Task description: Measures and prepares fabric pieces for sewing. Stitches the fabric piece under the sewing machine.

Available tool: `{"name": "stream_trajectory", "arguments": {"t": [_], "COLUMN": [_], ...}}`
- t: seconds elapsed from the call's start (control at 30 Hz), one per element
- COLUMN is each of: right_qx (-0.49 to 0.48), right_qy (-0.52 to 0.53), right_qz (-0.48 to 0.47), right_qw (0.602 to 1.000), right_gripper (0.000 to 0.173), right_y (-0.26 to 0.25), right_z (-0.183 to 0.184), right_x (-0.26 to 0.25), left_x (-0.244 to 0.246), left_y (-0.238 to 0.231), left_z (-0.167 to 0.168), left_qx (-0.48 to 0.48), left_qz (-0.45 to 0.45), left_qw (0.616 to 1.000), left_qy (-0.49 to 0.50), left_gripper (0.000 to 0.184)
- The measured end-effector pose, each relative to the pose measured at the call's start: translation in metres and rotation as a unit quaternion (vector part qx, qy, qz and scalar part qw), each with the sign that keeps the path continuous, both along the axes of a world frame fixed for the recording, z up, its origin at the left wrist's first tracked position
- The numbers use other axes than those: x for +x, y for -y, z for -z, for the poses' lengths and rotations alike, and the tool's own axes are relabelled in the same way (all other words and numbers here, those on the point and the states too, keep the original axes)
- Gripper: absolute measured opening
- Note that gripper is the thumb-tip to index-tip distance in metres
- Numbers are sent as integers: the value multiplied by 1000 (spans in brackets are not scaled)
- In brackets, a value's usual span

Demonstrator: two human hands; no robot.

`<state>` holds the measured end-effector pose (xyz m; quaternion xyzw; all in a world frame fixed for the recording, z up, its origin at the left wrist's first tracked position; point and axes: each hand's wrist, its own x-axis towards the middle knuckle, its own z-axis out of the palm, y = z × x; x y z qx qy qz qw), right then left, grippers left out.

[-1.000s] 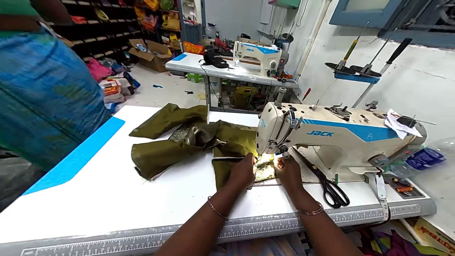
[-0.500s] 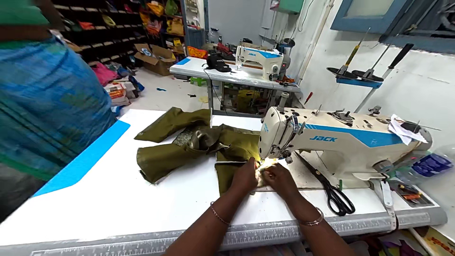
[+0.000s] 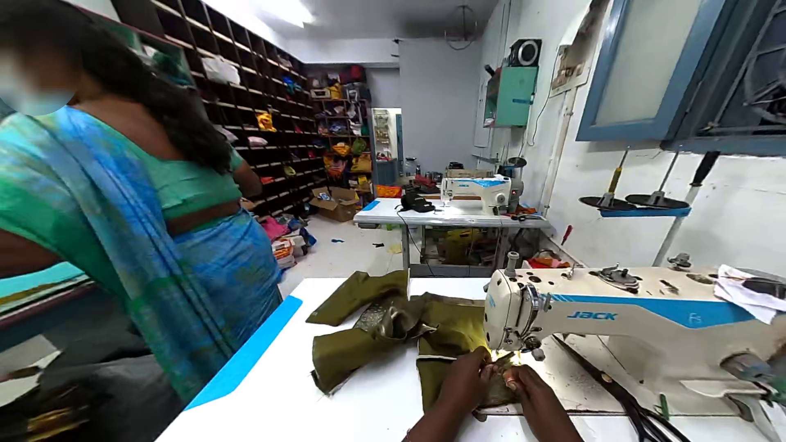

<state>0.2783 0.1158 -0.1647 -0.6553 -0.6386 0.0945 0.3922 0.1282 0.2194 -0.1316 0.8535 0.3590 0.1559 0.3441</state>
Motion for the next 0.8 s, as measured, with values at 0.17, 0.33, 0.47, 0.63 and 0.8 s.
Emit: {"name": "stream_trajectory", "arguments": {"t": [0.17, 0.33, 0.47, 0.63, 0.8], "right_qx": [-114, -161, 23, 121, 132], "right_qy": [-37, -329, -269, -332, -278], "right_qz": [-128, -260, -43, 32, 65], "right_qw": [985, 894, 962, 935, 949], "right_gripper": [29, 18, 25, 16, 18], "right_y": [20, 64, 71, 68, 70], "right_z": [-4, -12, 13, 16, 19], "right_x": [-21, -19, 8, 8, 1], "left_x": [-2, -3, -8, -21, -28], "left_y": [-3, -2, 7, 11, 3], "left_z": [0, 3, 2, 1, 10], "left_qx": [6, -38, -27, 49, 93], "left_qz": [5, -7, -14, 10, 110], "left_qw": [1000, 999, 997, 994, 989], "left_qy": [-30, -5, 73, 99, 39], "left_gripper": [39, 34, 22, 18, 16]}}
